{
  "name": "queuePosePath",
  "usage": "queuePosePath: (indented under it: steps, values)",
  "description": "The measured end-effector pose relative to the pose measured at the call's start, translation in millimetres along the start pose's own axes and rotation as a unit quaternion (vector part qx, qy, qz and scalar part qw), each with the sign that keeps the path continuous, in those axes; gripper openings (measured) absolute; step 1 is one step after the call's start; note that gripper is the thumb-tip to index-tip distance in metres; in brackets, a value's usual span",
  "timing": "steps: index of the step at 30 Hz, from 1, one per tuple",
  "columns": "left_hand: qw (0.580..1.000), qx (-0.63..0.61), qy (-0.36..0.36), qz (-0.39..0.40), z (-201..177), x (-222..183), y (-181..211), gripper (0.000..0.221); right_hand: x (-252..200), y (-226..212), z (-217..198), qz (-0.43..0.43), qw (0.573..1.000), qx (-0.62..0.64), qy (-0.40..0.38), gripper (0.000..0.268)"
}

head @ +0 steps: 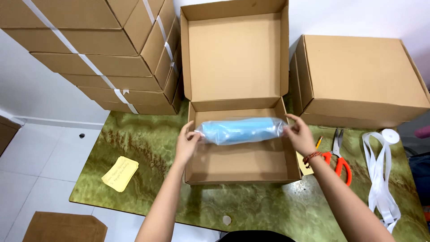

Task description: Packing a blue shirt into a cardboard box, applying sticky notes, and wrapping it with a white ribbon

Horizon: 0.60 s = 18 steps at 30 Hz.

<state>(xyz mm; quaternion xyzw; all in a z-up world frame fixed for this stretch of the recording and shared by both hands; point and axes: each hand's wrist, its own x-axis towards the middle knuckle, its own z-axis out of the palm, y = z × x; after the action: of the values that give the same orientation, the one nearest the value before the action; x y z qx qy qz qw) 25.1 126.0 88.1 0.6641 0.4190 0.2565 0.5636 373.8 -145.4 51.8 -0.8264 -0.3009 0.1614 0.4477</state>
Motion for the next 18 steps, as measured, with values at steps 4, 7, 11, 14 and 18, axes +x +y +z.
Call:
queuePosePath:
  steps: [4,7,11,14,18]
  values:
    - [0.993,-0.116,0.014,0.002,-1.9,17.0,5.5,0.052,10.8,-35.2,-10.1,0.012,0.977,0.213,0.016,0.044]
    - [0.987,-0.157,0.040,-0.021,-4.2,20.0,28.4,0.046,25.4,-36.0,-16.4,0.038,0.964,0.260,0.044,0.033]
    - [0.974,-0.224,-0.021,-0.028,-8.5,10.4,57.4,0.054,26.2,-44.2,-26.4,0.088,0.943,0.317,0.045,0.032]
    - [0.974,-0.211,-0.077,-0.004,-12.5,0.5,65.6,0.071,0.9,-79.9,-42.7,0.103,0.928,0.358,-0.004,0.040]
    - [0.972,-0.196,-0.126,0.032,-12.0,7.6,53.5,0.085,-21.0,-97.8,-45.3,0.088,0.946,0.287,-0.123,0.042]
